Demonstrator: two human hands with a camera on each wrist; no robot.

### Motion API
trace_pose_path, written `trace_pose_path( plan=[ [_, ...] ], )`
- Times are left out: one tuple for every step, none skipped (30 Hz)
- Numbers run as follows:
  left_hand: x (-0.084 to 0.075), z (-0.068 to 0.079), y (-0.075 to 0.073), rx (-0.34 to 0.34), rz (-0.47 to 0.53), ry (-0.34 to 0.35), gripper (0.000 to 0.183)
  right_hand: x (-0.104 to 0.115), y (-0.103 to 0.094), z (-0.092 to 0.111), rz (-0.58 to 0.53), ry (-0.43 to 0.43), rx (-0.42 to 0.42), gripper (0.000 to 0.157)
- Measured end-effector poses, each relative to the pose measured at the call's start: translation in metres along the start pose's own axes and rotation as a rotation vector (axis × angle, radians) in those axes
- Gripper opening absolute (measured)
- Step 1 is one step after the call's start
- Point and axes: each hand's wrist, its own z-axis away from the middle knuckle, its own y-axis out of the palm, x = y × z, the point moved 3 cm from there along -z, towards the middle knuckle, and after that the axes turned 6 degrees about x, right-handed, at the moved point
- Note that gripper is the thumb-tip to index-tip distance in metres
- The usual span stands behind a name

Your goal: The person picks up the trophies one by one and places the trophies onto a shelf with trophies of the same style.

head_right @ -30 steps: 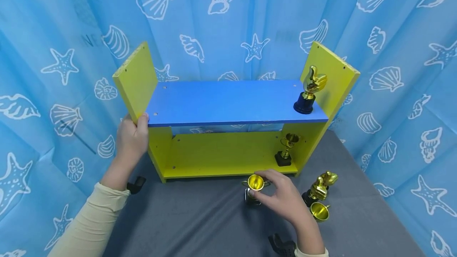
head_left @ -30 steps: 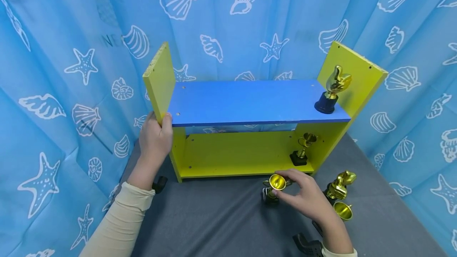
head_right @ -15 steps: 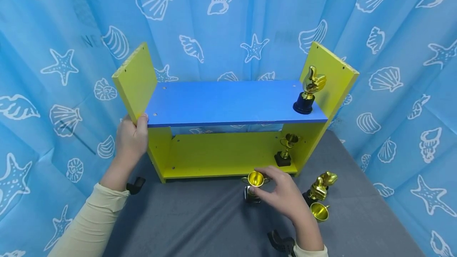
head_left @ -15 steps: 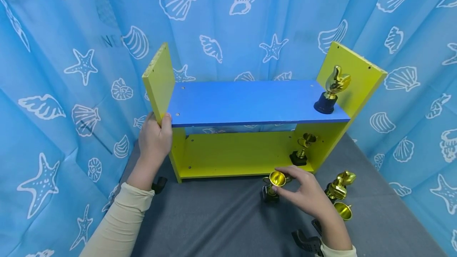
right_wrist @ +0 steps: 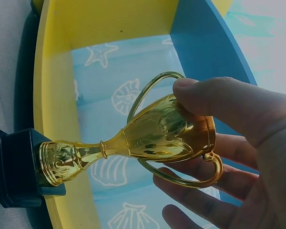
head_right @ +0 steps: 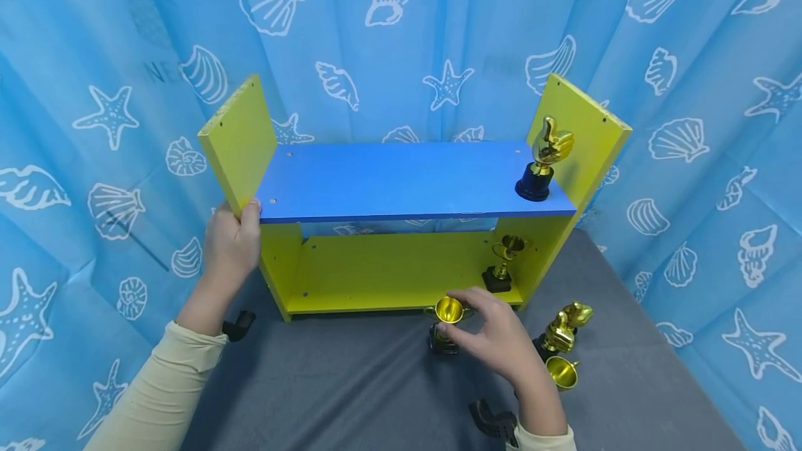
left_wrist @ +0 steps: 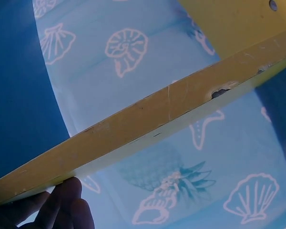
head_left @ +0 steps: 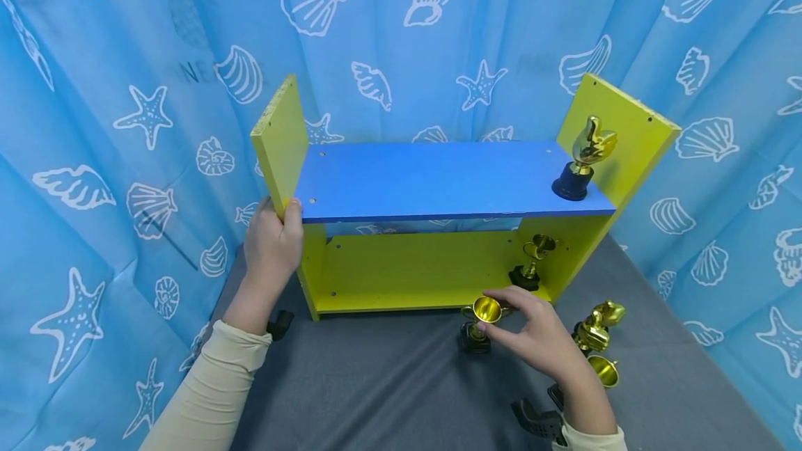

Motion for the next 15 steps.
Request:
trace_pose_path(
  plan=[
    [0.0002,0.0001,0.0001,0.000,-0.002,0.000,0.045,-0.0001,0.0001,-0.0002,-0.002,0.000,0.001,0.048],
    [0.0004,0.0002,0.0002,0.000,-0.003,-0.001,0.045,0.0000,0.0002,-0.0004,-0.005,0.000,0.002,0.048],
    [0.0006,0.0003,0.0003,-0.001,-0.002,-0.001,0.045,0.0000,0.0002,-0.0006,-0.008,-0.001,0.002,0.048],
    [0.0008,0.0003,0.0004,-0.001,-0.003,-0.001,0.045,0.0002,0.0001,-0.0008,-0.010,-0.001,0.003,0.048],
    [0.0007,0.0002,0.0004,-0.003,-0.003,0.000,0.046,0.0004,0.0001,-0.0011,-0.009,-0.001,0.003,0.048],
    [0.0008,0.0001,0.0005,-0.004,-0.002,0.001,0.046,0.0006,0.0000,-0.0014,-0.011,0.000,0.004,0.048],
    [0.0008,-0.0001,0.0005,-0.005,-0.002,0.001,0.046,0.0008,-0.0001,-0.0019,-0.012,0.002,0.003,0.048],
    [0.0009,-0.0003,0.0005,-0.005,-0.001,0.001,0.046,0.0010,-0.0002,-0.0024,-0.012,0.004,0.003,0.048],
    [0.0009,-0.0005,0.0005,-0.005,0.000,0.002,0.046,0.0012,-0.0003,-0.0030,-0.013,0.006,0.002,0.048],
    [0.0010,-0.0007,0.0006,-0.004,0.000,0.002,0.046,0.0015,-0.0003,-0.0037,-0.011,0.009,0.002,0.048],
    [0.0010,-0.0008,0.0005,-0.003,0.000,0.001,0.046,0.0018,-0.0002,-0.0045,-0.010,0.011,0.002,0.049],
    [0.0012,-0.0008,0.0006,-0.001,0.000,0.000,0.046,0.0020,-0.0002,-0.0054,-0.013,0.013,0.003,0.049],
    [0.0013,-0.0008,0.0006,0.000,-0.001,-0.001,0.046,0.0023,-0.0001,-0.0064,-0.015,0.013,0.004,0.049],
    [0.0014,-0.0007,0.0007,0.003,0.000,-0.003,0.045,0.0027,0.0000,-0.0074,-0.016,0.013,0.004,0.049],
    [0.0015,-0.0007,0.0007,0.003,0.001,-0.003,0.046,0.0031,0.0000,-0.0085,-0.017,0.013,0.004,0.049]
  ],
)
